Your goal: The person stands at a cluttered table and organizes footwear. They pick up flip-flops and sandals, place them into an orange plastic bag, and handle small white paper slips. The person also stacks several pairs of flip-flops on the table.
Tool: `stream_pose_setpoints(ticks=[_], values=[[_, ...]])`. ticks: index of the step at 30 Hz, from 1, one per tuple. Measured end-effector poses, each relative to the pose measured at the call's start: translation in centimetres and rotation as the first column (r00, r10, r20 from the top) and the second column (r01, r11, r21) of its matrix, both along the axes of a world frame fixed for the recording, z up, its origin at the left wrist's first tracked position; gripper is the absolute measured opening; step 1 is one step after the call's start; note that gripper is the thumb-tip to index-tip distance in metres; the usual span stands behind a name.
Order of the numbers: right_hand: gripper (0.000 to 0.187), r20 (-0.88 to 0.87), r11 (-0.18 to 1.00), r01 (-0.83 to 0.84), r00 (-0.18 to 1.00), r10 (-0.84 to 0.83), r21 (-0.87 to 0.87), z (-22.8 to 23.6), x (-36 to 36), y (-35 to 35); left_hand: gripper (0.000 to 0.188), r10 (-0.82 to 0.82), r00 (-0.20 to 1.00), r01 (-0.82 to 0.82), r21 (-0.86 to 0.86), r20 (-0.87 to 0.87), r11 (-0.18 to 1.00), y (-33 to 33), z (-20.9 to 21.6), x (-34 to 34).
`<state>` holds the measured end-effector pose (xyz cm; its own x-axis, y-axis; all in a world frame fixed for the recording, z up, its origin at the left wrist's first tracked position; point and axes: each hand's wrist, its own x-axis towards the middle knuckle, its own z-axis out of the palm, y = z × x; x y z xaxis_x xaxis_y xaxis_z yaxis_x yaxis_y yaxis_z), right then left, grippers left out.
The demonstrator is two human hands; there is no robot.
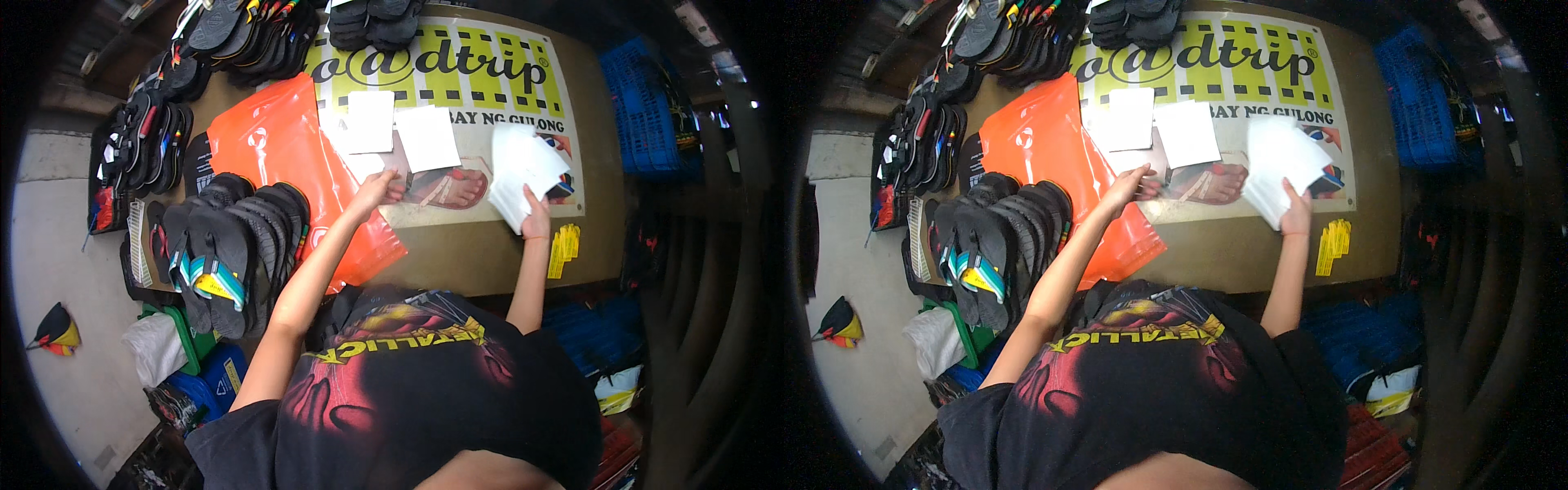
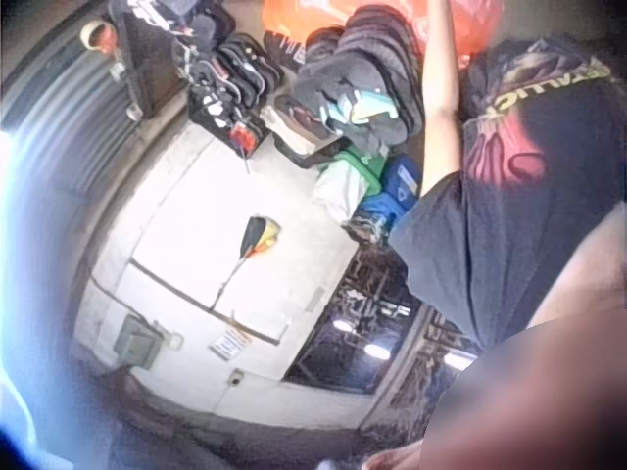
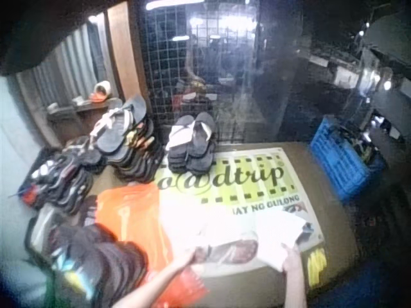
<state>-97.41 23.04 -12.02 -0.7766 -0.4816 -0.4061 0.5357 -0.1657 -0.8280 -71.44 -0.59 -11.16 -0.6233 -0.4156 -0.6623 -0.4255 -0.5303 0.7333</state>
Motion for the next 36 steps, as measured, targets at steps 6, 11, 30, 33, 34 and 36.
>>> stream_pose_setpoints(ticks=[6, 11, 30, 33, 34, 36], values=[[0.046, -0.582, 0.114, 0.615, 0.647, 0.493, 0.78, -3.5, -5.8, -1.6, 0.04, 0.206, 0.978, -0.206, -0.035, 0.002, 0.978, -2.4, -3.0, -3.1], [0.052, -0.448, 0.743, -0.016, 0.788, 0.421, 0.669, -3.7, -0.8, -7.1, 0.041, 0.203, 0.969, -0.215, 0.077, 0.143, 0.974, -2.7, -3.7, -3.8], [0.035, 0.213, 0.999, 0.01, 0.977, -0.019, 0.045, -6.5, 3.6, -13.6, 0.029, 0.346, 0.933, -0.238, -0.552, 0.098, 0.799, -4.1, -4.1, -2.3], [0.047, -0.059, 0.952, 0.015, 0.998, 0.004, 0.306, -6.8, 3.1, -13.6, 0.045, 0.512, 0.827, -0.129, -0.809, 0.232, 0.574, -7.1, -4.4, 0.1], [0.051, -0.262, 0.874, 0.066, 0.962, 0.071, 0.481, -6.7, 3.4, -13.8, 0.049, 0.467, 0.844, -0.042, -0.835, 0.264, 0.549, -7.6, -4.7, 0.0], [0.056, -0.578, 0.691, 0.286, 0.783, 0.231, 0.664, -6.1, 4.4, -14.2, 0.056, 0.413, 0.837, 0.134, -0.867, 0.358, 0.48, -8.5, -5.3, -0.5]])
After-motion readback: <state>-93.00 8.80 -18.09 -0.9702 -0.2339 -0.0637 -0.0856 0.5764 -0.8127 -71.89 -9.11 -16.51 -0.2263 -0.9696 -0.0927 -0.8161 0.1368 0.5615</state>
